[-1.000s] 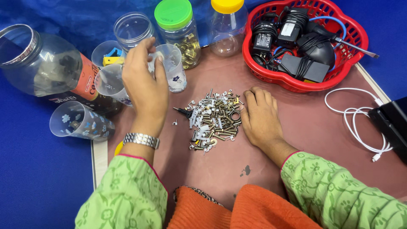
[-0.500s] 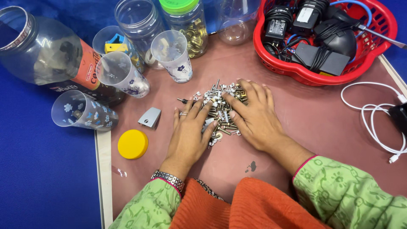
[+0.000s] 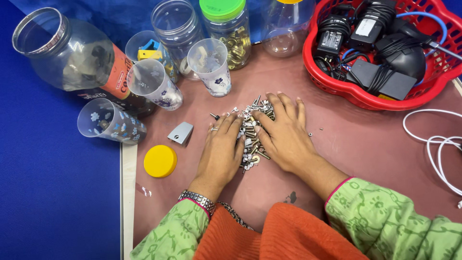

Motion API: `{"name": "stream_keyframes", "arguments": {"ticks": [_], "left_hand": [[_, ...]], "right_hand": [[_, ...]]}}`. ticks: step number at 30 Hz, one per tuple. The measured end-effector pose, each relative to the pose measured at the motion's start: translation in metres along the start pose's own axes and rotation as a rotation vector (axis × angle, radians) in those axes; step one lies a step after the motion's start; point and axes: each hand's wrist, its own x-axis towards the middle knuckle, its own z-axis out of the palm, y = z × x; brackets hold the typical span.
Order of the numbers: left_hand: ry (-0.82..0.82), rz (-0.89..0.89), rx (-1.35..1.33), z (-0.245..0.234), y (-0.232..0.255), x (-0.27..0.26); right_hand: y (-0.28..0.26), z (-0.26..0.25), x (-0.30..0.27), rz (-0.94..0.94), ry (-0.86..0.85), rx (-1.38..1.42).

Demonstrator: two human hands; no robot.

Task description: The person sits on the floor and sorts a mixed pile of small hardware items, including screws, washers, and metal fittings, into several clear plastic cups and jars. They pick items one by one and place them into different containers, occasionally moving the pile to access more items.

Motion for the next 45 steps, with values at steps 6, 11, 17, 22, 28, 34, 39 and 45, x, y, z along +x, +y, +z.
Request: {"name": "stream_keyframes", "arguments": {"ticks": [6,11,17,22,28,34,39,45], "left_hand": [[0.161,0.038,-0.043,-0.003,0.001,-0.004],[0.265,-0.026,0.024,-0.002,-0.001,0.006],[0.226,-0.041,0.103,0.005,-0.015,0.040],[0.093,0.004,0.121,0.009,-0.027,0.051],[-0.023,-0.018,0.216,0.011,-0.035,0.053],[0.163,0.024,0.118,0.001,-0.031,0.053],[0.271,-0.209,-0.261,-0.021,-0.005,0.036],[0.330,-0.169,-0.520,-0.037,0.029,0.000]], "right_hand": [[-0.006,0.000,-0.015,-0.022,0.101,0.097],[-0.005,-0.001,-0.014,-0.048,0.125,0.113],[-0.004,-0.002,-0.010,-0.063,0.154,0.146],[-0.008,-0.002,-0.006,-0.081,0.165,0.185],[-0.012,-0.004,-0.002,-0.066,0.199,0.202],[-0.022,-0.012,0.002,-0.057,0.226,0.224],[-0.032,-0.022,0.003,-0.019,0.234,0.300],[-0.049,-0.019,0.005,0.189,0.095,0.509]]}}
